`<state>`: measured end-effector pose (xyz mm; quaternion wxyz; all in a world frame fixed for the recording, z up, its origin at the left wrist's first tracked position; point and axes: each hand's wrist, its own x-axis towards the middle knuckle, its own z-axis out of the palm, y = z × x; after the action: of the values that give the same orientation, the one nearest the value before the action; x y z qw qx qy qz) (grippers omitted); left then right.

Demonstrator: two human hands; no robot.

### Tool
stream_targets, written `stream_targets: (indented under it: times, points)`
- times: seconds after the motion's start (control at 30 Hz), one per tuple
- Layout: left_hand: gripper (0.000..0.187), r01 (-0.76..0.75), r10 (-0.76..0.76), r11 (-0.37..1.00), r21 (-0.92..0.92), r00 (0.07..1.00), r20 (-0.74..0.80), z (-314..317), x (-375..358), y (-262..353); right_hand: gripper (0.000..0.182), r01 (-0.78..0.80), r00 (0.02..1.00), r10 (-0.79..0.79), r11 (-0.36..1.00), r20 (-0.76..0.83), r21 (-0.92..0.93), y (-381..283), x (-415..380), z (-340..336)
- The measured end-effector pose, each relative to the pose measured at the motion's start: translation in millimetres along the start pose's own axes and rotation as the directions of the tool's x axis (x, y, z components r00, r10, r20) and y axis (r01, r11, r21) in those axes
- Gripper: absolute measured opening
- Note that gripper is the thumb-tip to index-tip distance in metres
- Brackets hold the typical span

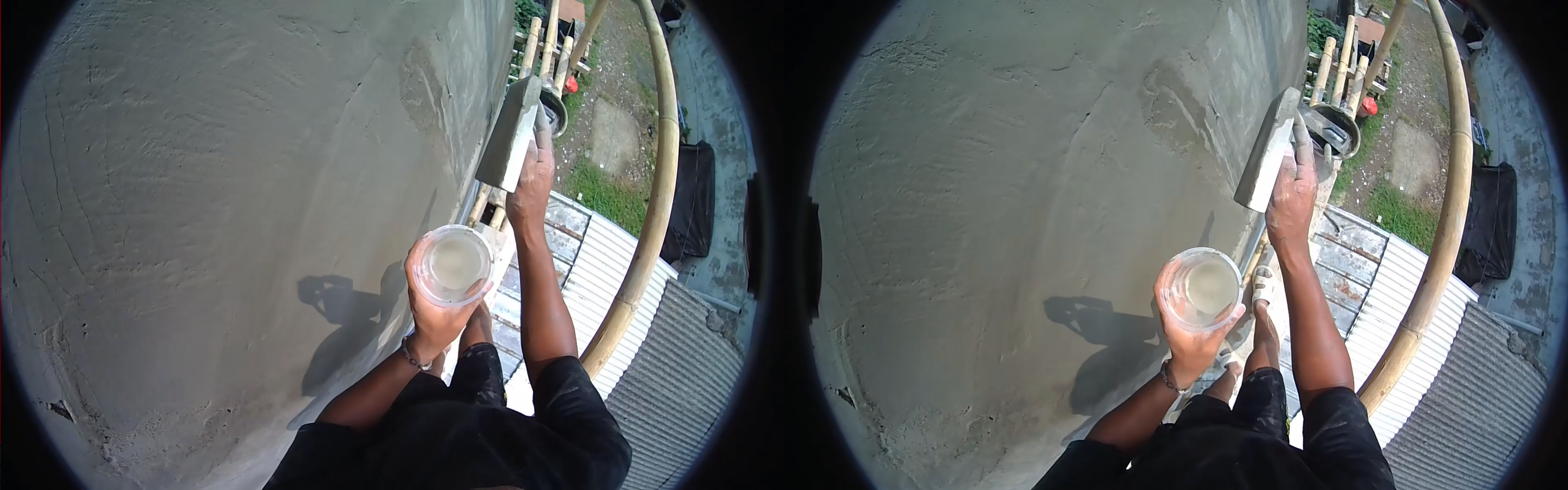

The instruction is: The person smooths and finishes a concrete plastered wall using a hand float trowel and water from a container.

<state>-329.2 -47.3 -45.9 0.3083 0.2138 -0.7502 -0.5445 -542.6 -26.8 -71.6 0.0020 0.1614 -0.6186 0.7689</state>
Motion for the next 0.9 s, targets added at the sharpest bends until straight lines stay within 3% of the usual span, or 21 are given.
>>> stream_targets:
  times: [0.03,0.1,0.17,0.23,0.3,0.33,0.4,0.43,0.5,0.6,0.67,0.73,0.77,0.83,0.9]
  points:
    - [0.098,-0.029,0.028,0.991,0.129,1.000,0.005,-8.7,-18.1,-3.2,0.050,0.073,0.997,-0.074,0.995,-0.009,-0.064,-10.2,2.2,16.4]
    - [0.096,0.125,-0.128,0.991,0.053,0.989,0.071,-19.8,-46.8,-1.8,0.045,0.408,0.909,-0.415,0.865,0.039,-0.292,-36.1,10.7,43.7]
    - [0.097,0.069,-0.083,0.991,0.118,0.989,0.119,-35.0,-69.8,-6.9,0.048,0.415,0.910,-0.401,0.881,0.107,-0.228,-61.0,10.4,60.9]
    - [0.096,0.079,-0.095,0.989,0.123,0.987,0.128,-43.3,-85.6,-2.7,0.069,0.539,0.838,-0.543,0.809,0.050,-0.234,-56.1,19.4,85.8]
    - [0.096,0.086,-0.103,0.989,0.123,0.985,0.139,-47.8,-90.7,0.5,0.072,0.496,0.867,-0.474,0.800,0.152,-0.338,-33.1,12.5,99.0]
    - [0.096,0.062,-0.084,0.989,0.138,0.983,0.162,-48.4,-93.3,3.7,0.076,0.457,0.889,-0.438,0.836,0.131,-0.305,-20.4,9.5,99.3]
    - [0.097,0.036,-0.065,0.987,0.154,0.981,0.182,-46.1,-92.1,8.4,0.073,0.295,0.955,-0.277,0.856,0.105,-0.424,13.8,6.6,91.8]
    - [0.097,0.037,-0.068,0.986,0.163,0.980,0.186,-46.1,-93.5,10.4,0.073,0.288,0.957,-0.272,0.860,0.099,-0.421,43.8,2.5,85.0]
    - [0.097,0.091,-0.119,0.986,0.141,0.972,0.204,-43.6,-93.3,12.1,0.070,0.269,0.958,-0.269,0.745,0.093,-0.610,99.7,6.5,65.1]
    - [0.103,0.072,-0.127,0.979,0.191,0.948,0.291,-47.9,-100.8,8.3,0.066,0.250,0.956,-0.288,0.708,0.054,-0.661,96.4,24.8,46.2]
    - [0.099,0.090,-0.135,0.980,0.177,0.956,0.260,-45.8,-99.1,10.4,0.065,0.266,0.957,-0.287,0.845,0.026,-0.465,34.1,43.0,47.0]
    - [0.095,0.121,-0.157,0.979,0.161,0.960,0.231,-45.8,-100.5,12.0,0.067,0.453,0.890,-0.444,0.831,0.105,-0.323,-22.1,46.4,59.6]
    - [0.094,0.117,-0.155,0.979,0.166,0.960,0.235,-46.2,-100.1,11.2,0.067,0.449,0.892,-0.441,0.833,0.102,-0.323,-29.5,37.9,70.8]
    - [0.093,0.114,-0.155,0.978,0.175,0.958,0.243,-48.6,-100.9,9.3,0.071,0.677,0.736,-0.619,0.681,0.274,-0.280,-37.8,24.0,87.4]
    - [0.092,0.118,-0.147,0.982,0.150,0.969,0.199,-49.9,-104.0,5.2,0.072,0.617,0.787,-0.567,0.731,0.244,-0.292,3.3,11.5,91.1]
